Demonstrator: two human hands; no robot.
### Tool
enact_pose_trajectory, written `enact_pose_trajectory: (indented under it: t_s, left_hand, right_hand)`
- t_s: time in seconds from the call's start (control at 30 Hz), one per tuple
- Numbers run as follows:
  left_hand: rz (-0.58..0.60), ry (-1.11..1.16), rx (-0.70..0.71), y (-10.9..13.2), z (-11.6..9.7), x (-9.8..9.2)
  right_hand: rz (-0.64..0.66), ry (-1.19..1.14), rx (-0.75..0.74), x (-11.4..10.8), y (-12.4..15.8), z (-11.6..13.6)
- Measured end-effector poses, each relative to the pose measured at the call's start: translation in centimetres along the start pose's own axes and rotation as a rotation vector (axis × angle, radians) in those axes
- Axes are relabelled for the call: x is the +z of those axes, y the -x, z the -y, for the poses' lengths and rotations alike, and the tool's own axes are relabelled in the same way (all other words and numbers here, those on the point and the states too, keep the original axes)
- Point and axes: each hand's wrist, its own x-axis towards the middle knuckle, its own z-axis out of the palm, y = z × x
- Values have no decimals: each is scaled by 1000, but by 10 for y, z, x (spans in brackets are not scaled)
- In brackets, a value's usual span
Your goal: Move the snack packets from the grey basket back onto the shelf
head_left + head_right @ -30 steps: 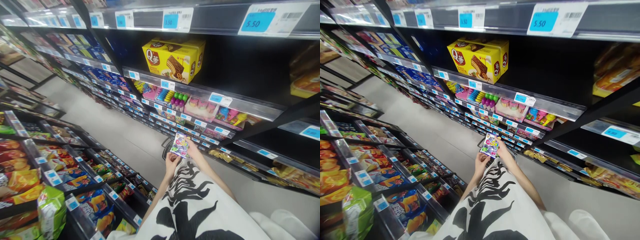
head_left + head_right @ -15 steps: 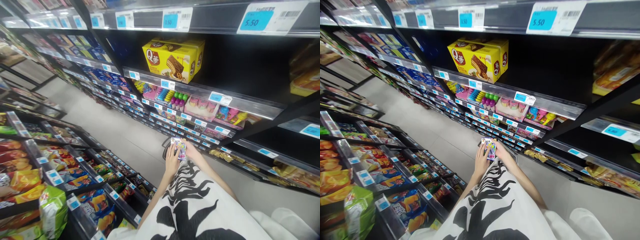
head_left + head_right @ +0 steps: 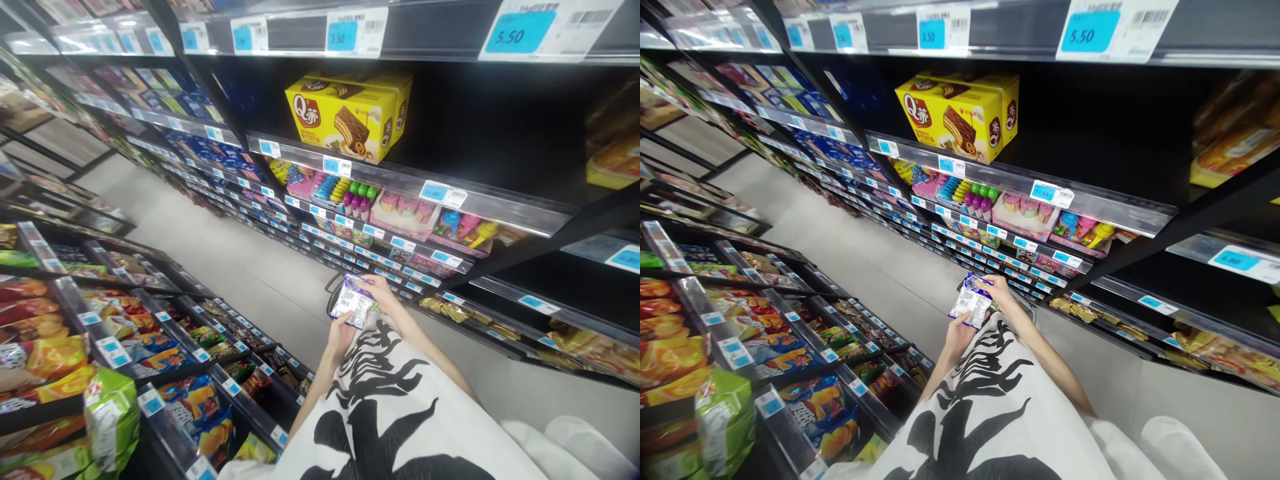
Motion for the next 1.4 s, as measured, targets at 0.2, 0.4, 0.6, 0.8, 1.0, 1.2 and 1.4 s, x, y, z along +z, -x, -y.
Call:
enact_pose_trajectory:
  t_s: [0.2,0.4,0.6,0.8,1.0,1.2,1.4]
  left_hand:
    - [-7,60,-40,1,-3,0]
    - [11,52,-47,0,2,-3]
    - [4,61,-43,3,1,-3]
    - [-38,7,-24,6,5,0]
    - [-189,-285,276,4,9,-3]
    - [26,-1104,715,2,-10,-7]
    - [133,-1382,680,-3,-15,-7]
  right_hand:
    - [-79,-5,-75,1,0,-1]
    - [-85,-14,-93,-1,3,-3]
    - [-99,8,-110,-2,4,-7]
    - [-210,254,-280,-2,3,-12]
    - [-290,259,-164,-14,2,-11]
    - [311,-11,291,-11,29,-6]
    - [247,57,276,-5,40,-10]
